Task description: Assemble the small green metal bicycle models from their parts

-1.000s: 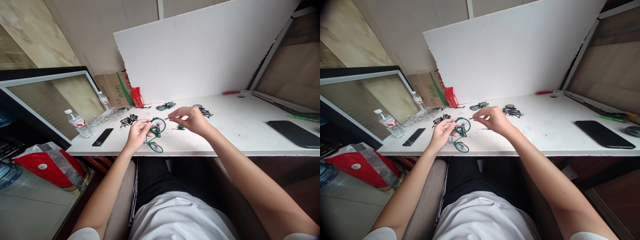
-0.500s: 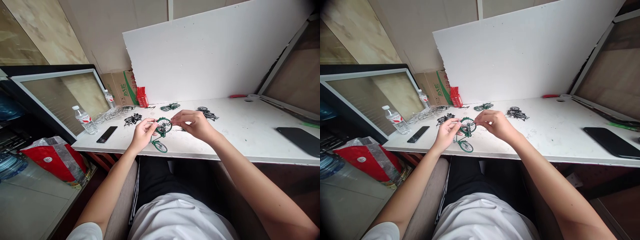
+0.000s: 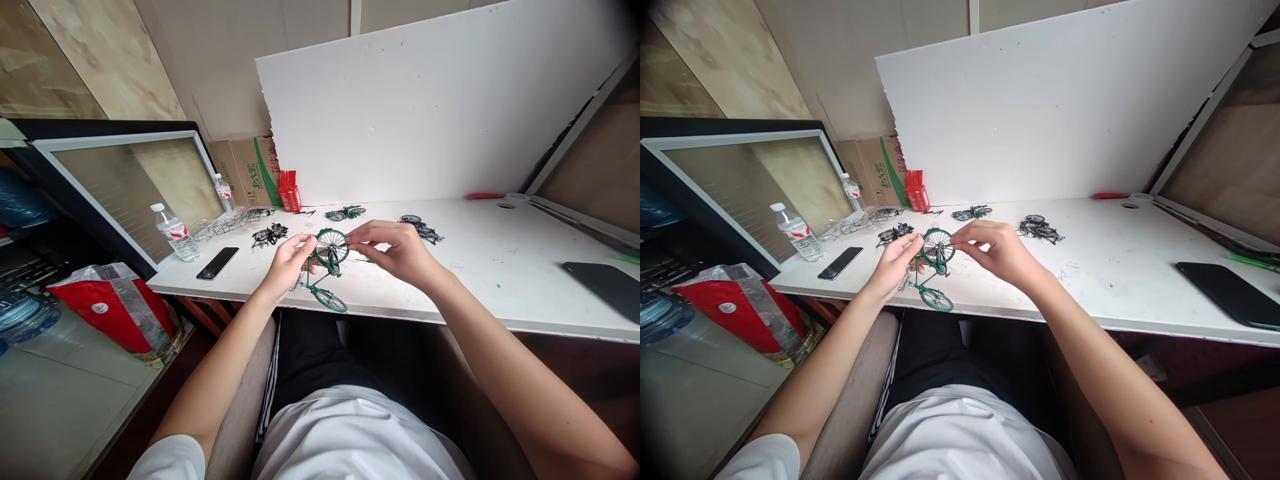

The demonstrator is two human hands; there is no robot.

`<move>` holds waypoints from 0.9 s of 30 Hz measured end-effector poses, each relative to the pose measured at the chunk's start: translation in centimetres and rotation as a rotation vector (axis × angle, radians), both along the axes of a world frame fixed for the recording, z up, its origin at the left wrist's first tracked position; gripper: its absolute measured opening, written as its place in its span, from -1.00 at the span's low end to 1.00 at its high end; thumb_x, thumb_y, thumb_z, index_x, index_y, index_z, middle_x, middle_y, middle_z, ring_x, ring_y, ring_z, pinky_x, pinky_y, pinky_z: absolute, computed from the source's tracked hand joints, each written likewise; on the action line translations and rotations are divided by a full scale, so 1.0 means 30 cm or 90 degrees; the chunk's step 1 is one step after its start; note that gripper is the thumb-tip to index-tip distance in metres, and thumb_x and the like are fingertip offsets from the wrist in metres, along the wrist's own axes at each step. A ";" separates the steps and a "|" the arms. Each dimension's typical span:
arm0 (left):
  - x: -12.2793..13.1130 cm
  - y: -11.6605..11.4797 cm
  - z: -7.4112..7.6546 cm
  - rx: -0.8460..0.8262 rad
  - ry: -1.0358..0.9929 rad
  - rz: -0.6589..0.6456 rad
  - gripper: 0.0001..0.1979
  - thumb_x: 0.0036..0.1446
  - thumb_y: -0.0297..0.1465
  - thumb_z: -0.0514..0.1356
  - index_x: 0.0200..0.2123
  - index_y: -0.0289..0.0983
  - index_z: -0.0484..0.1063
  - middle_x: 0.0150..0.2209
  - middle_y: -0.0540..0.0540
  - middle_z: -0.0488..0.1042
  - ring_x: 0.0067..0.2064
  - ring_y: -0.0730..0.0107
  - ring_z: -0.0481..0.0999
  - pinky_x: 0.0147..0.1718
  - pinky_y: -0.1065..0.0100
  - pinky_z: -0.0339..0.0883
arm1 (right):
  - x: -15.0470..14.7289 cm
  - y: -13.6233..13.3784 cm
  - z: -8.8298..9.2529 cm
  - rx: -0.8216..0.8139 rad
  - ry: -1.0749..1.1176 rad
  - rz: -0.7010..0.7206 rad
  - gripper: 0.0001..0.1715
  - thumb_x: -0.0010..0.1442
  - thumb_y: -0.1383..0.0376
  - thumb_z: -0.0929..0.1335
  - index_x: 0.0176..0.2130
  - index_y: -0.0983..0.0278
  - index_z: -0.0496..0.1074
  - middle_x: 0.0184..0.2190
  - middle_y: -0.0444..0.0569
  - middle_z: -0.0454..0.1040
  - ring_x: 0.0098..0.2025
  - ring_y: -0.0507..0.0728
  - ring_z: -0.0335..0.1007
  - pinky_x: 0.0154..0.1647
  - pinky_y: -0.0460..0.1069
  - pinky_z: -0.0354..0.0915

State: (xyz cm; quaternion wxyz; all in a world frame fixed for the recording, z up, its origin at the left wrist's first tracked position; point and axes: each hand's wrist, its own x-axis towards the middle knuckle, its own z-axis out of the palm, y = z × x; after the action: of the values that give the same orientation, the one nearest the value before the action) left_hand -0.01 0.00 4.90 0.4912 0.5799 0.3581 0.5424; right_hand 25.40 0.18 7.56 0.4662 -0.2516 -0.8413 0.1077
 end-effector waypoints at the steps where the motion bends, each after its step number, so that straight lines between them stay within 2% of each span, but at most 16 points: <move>1: 0.000 -0.001 0.001 -0.003 -0.003 -0.007 -0.52 0.16 -0.01 0.45 -0.13 -0.29 0.52 -0.25 -0.10 0.59 -0.40 0.45 0.49 -0.49 0.43 0.44 | -0.001 0.000 -0.001 0.005 0.001 -0.004 -0.75 0.44 0.11 0.43 -0.08 0.11 0.71 -0.09 0.04 0.72 -0.05 0.22 0.66 -0.21 0.04 0.58; 4: 0.001 -0.007 0.003 -0.002 -0.003 -0.025 -0.53 0.18 -0.01 0.45 -0.12 -0.30 0.54 -0.27 -0.10 0.57 -0.40 0.46 0.48 -0.50 0.45 0.40 | -0.003 0.001 -0.001 0.023 0.014 -0.017 -0.79 0.43 0.13 0.44 -0.10 0.11 0.72 -0.15 0.03 0.72 -0.13 0.20 0.65 -0.27 0.03 0.54; 8: 0.003 -0.013 0.002 0.001 0.007 -0.043 -0.54 0.21 -0.02 0.43 -0.12 -0.31 0.56 -0.26 -0.12 0.58 -0.40 0.46 0.46 -0.50 0.45 0.41 | 0.000 -0.004 0.001 0.023 0.024 -0.020 -0.80 0.42 0.14 0.45 -0.12 0.10 0.73 -0.16 0.04 0.70 -0.13 0.21 0.65 -0.26 0.04 0.55; 11: 0.003 -0.013 0.000 0.025 0.015 -0.021 -0.53 0.22 0.00 0.41 -0.12 -0.31 0.58 -0.28 -0.10 0.56 -0.41 0.46 0.45 -0.50 0.44 0.43 | 0.001 -0.008 0.002 0.011 0.020 -0.019 -0.79 0.41 0.13 0.46 -0.13 0.11 0.74 -0.15 0.05 0.70 -0.13 0.22 0.64 -0.30 0.03 0.55; 14: 0.001 -0.015 0.000 0.065 0.025 0.019 -0.51 0.23 0.01 0.41 -0.04 -0.27 0.56 -0.25 -0.10 0.59 -0.42 0.45 0.48 -0.45 0.40 0.49 | -0.001 -0.014 0.004 0.001 0.026 -0.021 -0.78 0.39 0.09 0.47 -0.14 0.11 0.74 -0.15 0.05 0.70 -0.13 0.22 0.64 -0.30 0.04 0.56; 18: 0.003 -0.034 0.012 0.115 0.050 0.051 -0.50 0.25 0.02 0.38 -0.01 -0.27 0.55 -0.22 -0.12 0.62 -0.45 0.45 0.51 -0.45 0.39 0.50 | -0.006 -0.022 0.010 -0.001 0.049 -0.018 -0.78 0.38 0.07 0.48 -0.13 0.09 0.75 -0.11 0.04 0.70 -0.12 0.22 0.66 -0.24 0.07 0.60; 21: 0.007 -0.057 0.027 0.154 0.056 0.071 -0.53 0.27 0.00 0.37 -0.02 -0.28 0.57 -0.18 -0.15 0.63 -0.42 0.44 0.53 -0.47 0.40 0.50 | -0.009 -0.028 0.014 0.012 0.071 -0.012 -0.82 0.36 0.09 0.51 -0.15 0.06 0.75 -0.16 0.01 0.71 -0.13 0.22 0.67 -0.13 0.11 0.62; 27: 0.006 -0.089 0.045 0.183 0.057 0.066 -0.56 0.29 -0.03 0.36 -0.01 -0.27 0.55 -0.22 -0.11 0.61 -0.40 0.45 0.52 -0.44 0.41 0.56 | -0.016 -0.042 0.018 0.030 0.113 -0.019 -0.87 0.29 0.09 0.56 -0.18 0.04 0.76 -0.17 0.01 0.72 -0.11 0.27 0.68 -0.07 0.18 0.64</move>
State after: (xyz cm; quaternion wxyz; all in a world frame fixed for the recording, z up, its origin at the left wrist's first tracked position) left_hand 0.17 -2.67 6.25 0.3582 0.6485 0.3277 0.5863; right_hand 24.91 -1.10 8.09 0.5461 -0.2424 -0.7952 0.1032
